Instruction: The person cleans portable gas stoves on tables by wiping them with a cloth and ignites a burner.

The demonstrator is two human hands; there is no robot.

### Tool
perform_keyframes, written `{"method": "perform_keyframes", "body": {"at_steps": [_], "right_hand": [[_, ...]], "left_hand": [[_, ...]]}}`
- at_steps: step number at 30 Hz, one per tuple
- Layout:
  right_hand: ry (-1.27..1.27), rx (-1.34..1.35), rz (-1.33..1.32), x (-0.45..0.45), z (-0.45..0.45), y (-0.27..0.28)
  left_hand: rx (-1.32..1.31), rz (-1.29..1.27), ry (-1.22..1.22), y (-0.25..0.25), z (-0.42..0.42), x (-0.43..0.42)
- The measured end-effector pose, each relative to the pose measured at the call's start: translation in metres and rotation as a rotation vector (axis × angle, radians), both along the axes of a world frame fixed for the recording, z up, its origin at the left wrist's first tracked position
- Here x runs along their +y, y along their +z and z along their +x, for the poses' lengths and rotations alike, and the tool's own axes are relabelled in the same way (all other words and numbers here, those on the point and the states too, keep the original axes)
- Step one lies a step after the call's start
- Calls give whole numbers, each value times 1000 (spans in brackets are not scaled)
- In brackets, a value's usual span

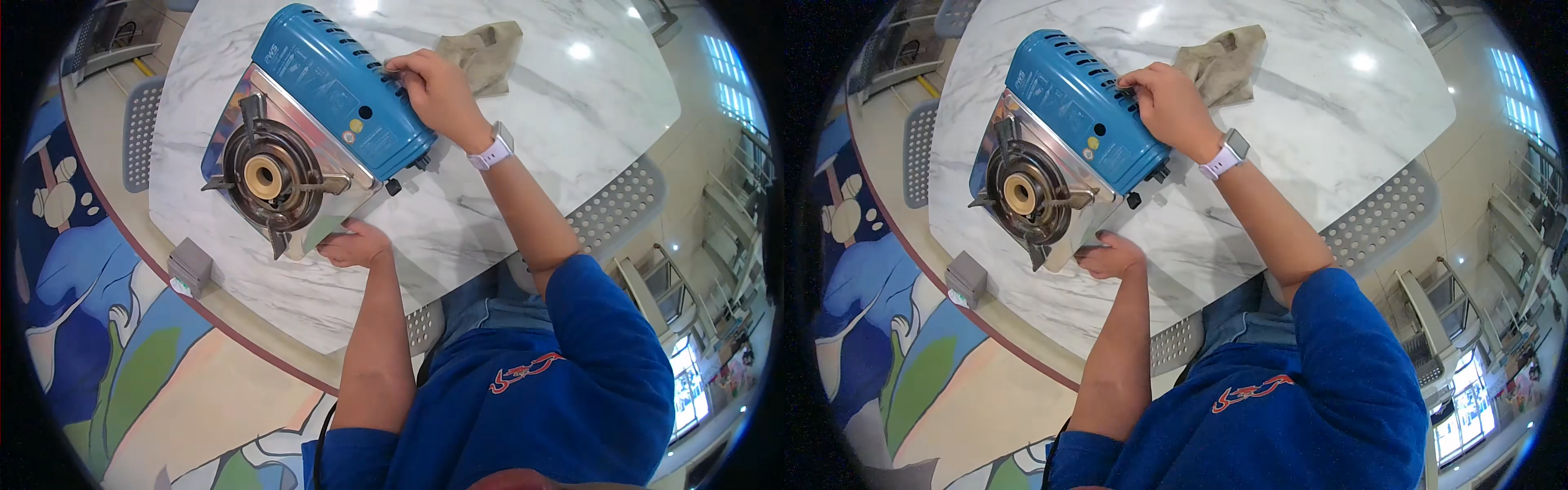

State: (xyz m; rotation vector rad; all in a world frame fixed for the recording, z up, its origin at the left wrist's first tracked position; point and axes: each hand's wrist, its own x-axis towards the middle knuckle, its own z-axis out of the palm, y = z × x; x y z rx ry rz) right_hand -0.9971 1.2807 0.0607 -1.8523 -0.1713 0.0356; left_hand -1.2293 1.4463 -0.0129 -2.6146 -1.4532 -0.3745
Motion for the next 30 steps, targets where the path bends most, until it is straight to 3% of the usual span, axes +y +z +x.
{"method": "perform_keyframes", "body": {"at_steps": [3,6,23,30], "right_hand": [[8,-4,-118,3,8,-1],[46,-80,-12,3,5,11],[29,-34,-66,-1,6,-15],[74,-37,-33,-4,3,5]], "left_hand": [[4,-34,33,0,-1,0],[8,-40,35,-2,-4,1],[62,-122,77,7,1,-3],[23,-72,60,8,4,-5]]}}
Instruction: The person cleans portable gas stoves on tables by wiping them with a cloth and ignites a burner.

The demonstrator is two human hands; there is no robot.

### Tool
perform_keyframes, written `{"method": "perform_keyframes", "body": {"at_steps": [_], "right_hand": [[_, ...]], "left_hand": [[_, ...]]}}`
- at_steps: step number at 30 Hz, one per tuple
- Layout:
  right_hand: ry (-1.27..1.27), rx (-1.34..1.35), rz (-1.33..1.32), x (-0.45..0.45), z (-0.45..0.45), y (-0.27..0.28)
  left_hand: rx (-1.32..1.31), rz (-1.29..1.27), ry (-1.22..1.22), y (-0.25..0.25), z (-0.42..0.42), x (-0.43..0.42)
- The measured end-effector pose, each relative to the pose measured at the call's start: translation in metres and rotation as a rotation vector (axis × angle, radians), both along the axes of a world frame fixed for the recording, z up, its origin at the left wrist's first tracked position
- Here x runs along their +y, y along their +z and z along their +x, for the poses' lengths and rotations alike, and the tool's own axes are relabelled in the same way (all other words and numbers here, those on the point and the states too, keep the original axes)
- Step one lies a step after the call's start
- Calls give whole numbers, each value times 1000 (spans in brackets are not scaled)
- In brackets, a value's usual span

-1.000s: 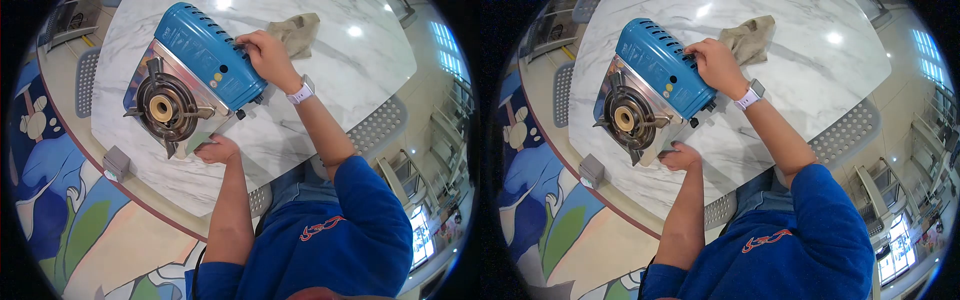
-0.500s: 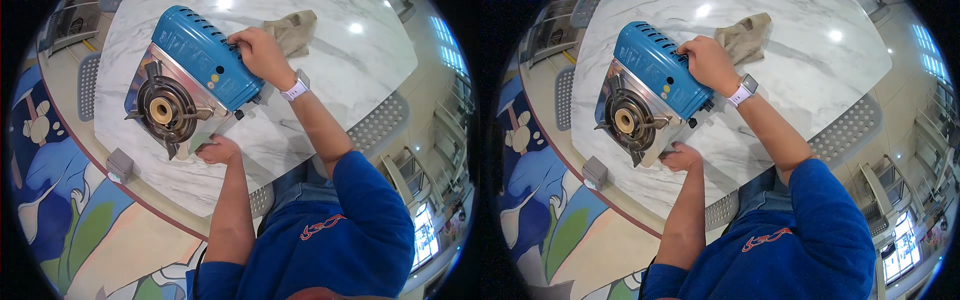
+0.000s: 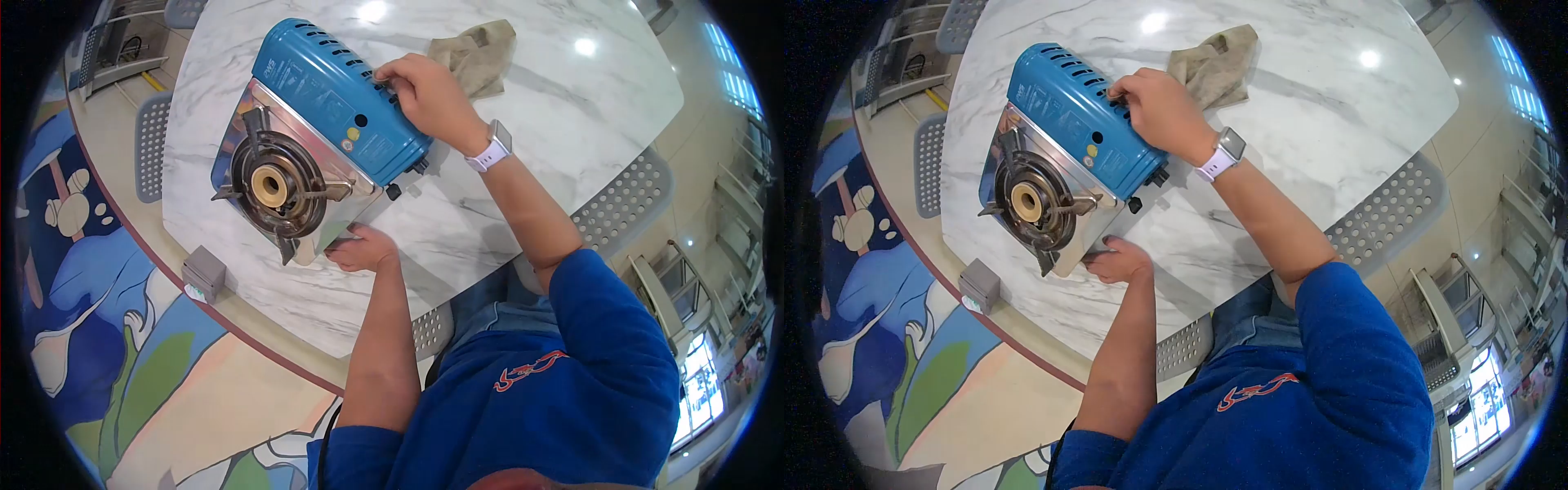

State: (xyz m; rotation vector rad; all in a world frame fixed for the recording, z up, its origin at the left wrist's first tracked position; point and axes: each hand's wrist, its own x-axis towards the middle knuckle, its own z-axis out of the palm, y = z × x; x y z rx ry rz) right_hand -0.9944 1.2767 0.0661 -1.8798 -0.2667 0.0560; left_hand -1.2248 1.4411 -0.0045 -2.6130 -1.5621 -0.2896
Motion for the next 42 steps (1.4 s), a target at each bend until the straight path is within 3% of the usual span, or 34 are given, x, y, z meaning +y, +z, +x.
{"method": "perform_keyframes", "body": {"at_steps": [12,21,30,34,42], "right_hand": [[-132,58,-66,6,-7,-6],[-57,71,68,5,2,1],[-133,72,28,11,9,-7],[-98,62,-105,19,18,-23],[-55,41,-8,15,19,-11]], "left_hand": [[-2,-22,2,-1,-2,2],[2,-9,-10,-4,-5,4],[5,63,-27,-9,-5,5],[-2,17,-17,0,0,0],[-5,27,-14,-5,-3,0]]}}
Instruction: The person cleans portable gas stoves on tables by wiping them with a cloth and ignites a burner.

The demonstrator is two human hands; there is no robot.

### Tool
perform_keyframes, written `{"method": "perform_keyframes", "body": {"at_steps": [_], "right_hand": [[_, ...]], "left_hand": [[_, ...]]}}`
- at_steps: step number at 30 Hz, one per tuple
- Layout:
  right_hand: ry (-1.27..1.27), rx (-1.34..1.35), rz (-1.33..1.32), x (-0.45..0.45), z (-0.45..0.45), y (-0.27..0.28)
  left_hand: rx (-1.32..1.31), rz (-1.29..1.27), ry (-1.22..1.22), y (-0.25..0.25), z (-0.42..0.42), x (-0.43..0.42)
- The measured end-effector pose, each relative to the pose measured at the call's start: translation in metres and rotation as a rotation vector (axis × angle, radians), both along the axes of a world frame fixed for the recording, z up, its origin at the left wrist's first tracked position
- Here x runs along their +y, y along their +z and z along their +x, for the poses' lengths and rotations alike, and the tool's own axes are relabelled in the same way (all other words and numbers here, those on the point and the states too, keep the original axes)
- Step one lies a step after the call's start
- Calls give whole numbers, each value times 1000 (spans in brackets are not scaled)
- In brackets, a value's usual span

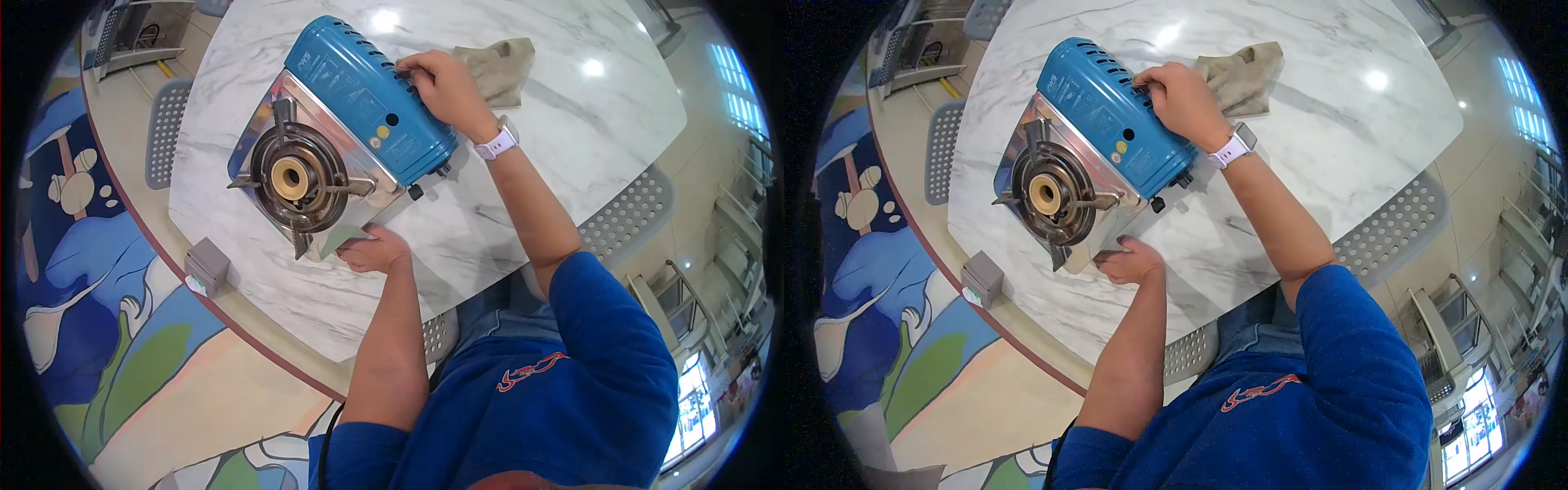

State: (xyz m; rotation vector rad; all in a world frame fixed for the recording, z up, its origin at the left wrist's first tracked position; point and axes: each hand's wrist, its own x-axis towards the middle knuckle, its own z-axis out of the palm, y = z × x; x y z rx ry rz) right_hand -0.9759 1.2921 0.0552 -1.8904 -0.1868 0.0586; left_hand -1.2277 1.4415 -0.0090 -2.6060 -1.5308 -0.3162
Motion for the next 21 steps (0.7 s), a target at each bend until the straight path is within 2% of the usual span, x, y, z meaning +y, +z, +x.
{"method": "perform_keyframes", "body": {"at_steps": [5,10,17,21], "right_hand": [[-13,-17,-73,3,6,-12],[33,-42,-24,-2,-2,16],[-30,-34,-15,2,3,-10],[-12,-111,-5,6,2,13]], "left_hand": [[0,-36,14,7,5,-3],[12,-41,22,6,3,-3],[1,-46,23,7,5,-4],[17,-71,44,8,4,-3]]}}
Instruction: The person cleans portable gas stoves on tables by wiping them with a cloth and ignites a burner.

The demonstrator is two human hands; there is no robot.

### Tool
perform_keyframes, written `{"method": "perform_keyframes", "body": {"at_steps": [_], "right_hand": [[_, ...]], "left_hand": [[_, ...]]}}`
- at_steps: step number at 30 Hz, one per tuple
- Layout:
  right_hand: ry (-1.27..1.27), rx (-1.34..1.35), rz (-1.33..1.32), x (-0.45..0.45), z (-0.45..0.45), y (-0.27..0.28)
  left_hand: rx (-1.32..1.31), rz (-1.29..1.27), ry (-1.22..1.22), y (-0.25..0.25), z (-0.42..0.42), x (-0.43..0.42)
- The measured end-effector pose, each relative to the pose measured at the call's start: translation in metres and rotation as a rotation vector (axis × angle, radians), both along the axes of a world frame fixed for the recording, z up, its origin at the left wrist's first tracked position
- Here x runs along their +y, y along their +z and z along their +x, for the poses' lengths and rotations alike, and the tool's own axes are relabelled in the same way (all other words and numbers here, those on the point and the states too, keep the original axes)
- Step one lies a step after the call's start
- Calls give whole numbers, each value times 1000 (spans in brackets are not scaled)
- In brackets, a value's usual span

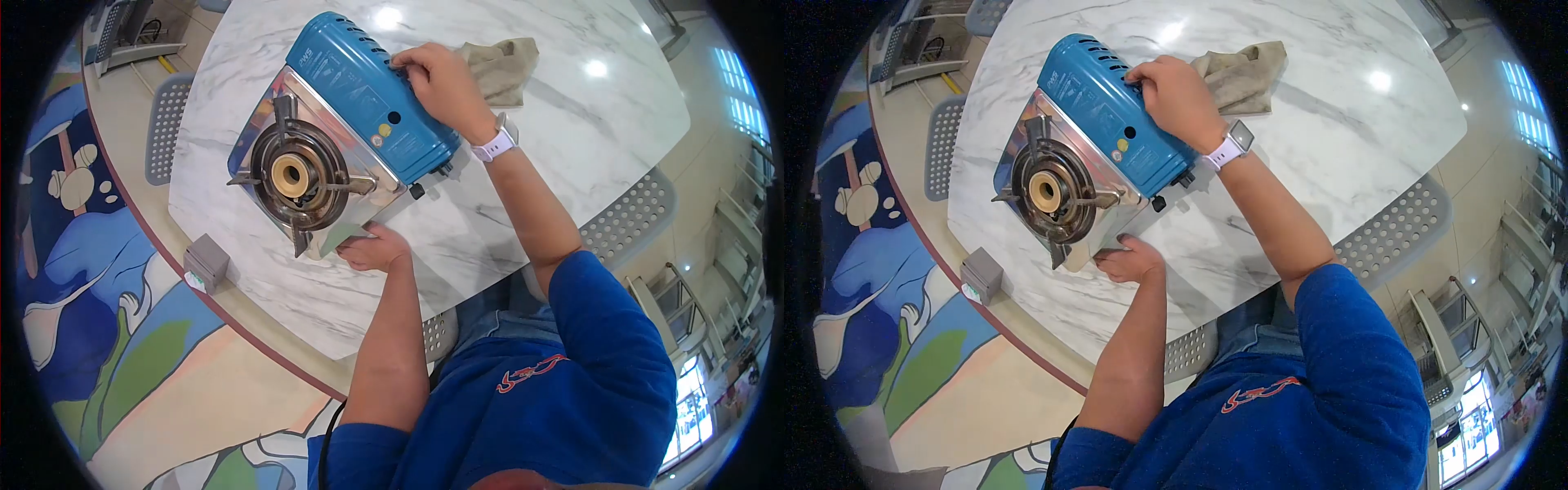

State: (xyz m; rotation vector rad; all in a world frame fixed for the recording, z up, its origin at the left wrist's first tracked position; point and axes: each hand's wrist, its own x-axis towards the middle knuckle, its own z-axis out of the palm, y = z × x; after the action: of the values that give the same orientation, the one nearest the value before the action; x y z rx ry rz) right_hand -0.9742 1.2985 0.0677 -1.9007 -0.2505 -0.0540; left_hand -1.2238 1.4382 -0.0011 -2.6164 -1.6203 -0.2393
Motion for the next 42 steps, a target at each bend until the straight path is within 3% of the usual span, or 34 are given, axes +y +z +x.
{"method": "perform_keyframes", "body": {"at_steps": [8,12,18,27,36,42], "right_hand": [[-45,82,-13,-3,-1,-22],[-35,15,-65,0,4,-10],[6,22,65,-6,-11,3],[11,92,-114,-7,-2,-12],[-17,50,104,0,-3,-4],[72,41,-36,-9,2,-18]], "left_hand": [[-30,36,-14,-3,0,0],[-8,11,-5,-2,-1,2],[-13,21,-12,-1,0,0],[-21,41,-21,-1,1,0],[-18,47,-36,-3,-1,3],[-23,9,-19,-2,-2,2]]}}
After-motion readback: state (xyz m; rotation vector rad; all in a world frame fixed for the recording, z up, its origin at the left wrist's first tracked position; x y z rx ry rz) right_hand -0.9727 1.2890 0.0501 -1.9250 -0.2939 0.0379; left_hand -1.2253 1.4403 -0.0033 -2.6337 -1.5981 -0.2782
